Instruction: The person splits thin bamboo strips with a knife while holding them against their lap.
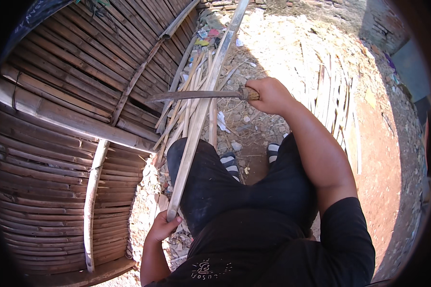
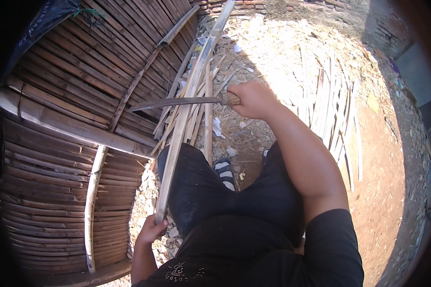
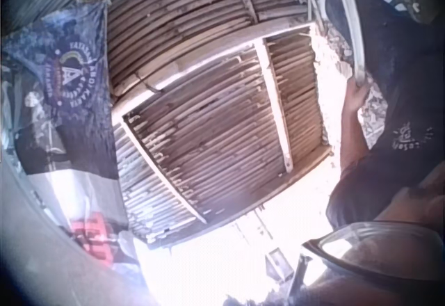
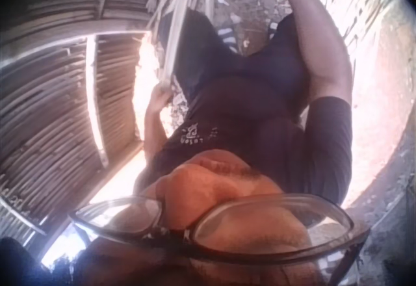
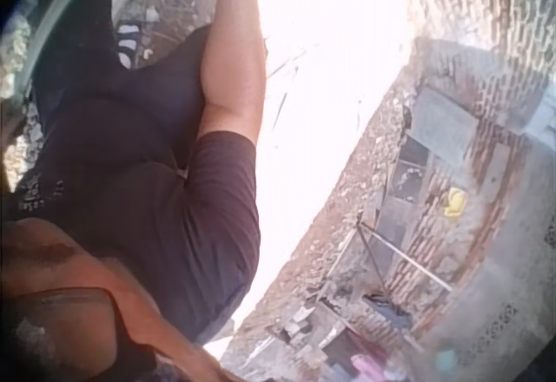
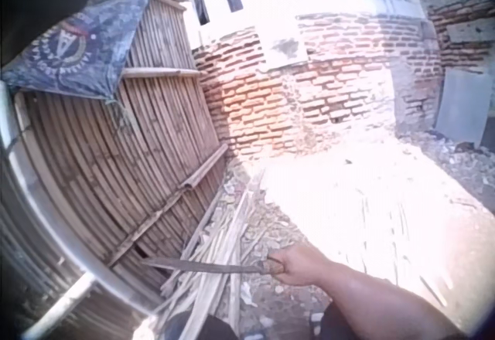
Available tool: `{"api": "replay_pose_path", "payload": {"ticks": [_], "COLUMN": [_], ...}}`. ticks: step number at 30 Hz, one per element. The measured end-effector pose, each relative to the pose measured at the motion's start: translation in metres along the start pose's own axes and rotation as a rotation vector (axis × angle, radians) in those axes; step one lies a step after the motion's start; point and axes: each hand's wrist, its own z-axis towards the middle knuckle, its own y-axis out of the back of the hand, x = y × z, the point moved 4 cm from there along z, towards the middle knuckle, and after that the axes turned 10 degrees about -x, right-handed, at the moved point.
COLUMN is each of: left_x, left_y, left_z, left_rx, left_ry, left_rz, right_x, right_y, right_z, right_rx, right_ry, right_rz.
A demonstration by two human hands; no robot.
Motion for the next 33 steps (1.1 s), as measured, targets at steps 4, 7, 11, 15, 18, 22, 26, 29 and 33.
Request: {"api": "replay_pose_path", "payload": {"ticks": [4,7,11,15,18,22,26,29,33], "left_x": [-0.006,-0.009,-0.016,-0.017,-0.017,-0.031,-0.053,-0.069,-0.097], "left_y": [-0.014,-0.024,-0.029,-0.03,-0.029,-0.032,-0.045,-0.056,-0.066], "left_z": [0.004,0.006,0.0,-0.003,0.002,0.012,0.025,0.045,0.066], "left_rx": [0.245,0.407,0.503,0.476,0.452,0.314,0.208,0.182,0.184], "left_ry": [0.051,0.062,0.089,0.083,0.011,-0.082,-0.148,-0.219,-0.19], "left_rz": [-0.225,-0.38,-0.47,-0.427,-0.381,-0.254,-0.208,-0.196,-0.228], "right_x": [0.02,0.035,0.015,-0.008,0.003,0.04,0.048,0.024,0.004], "right_y": [0.0,-0.006,0.002,0.008,0.002,-0.013,-0.013,-0.004,-0.003], "right_z": [-0.005,-0.006,-0.001,-0.001,-0.004,-0.009,-0.005,-0.002,-0.002], "right_rx": [-0.032,0.016,-0.043,-0.11,-0.075,0.014,-0.002,-0.181,-0.205], "right_ry": [0.178,0.33,0.166,-0.044,0.027,0.305,0.428,0.292,0.138], "right_rz": [-0.021,-0.09,-0.022,0.002,-0.027,-0.08,-0.06,-0.019,-0.073]}}
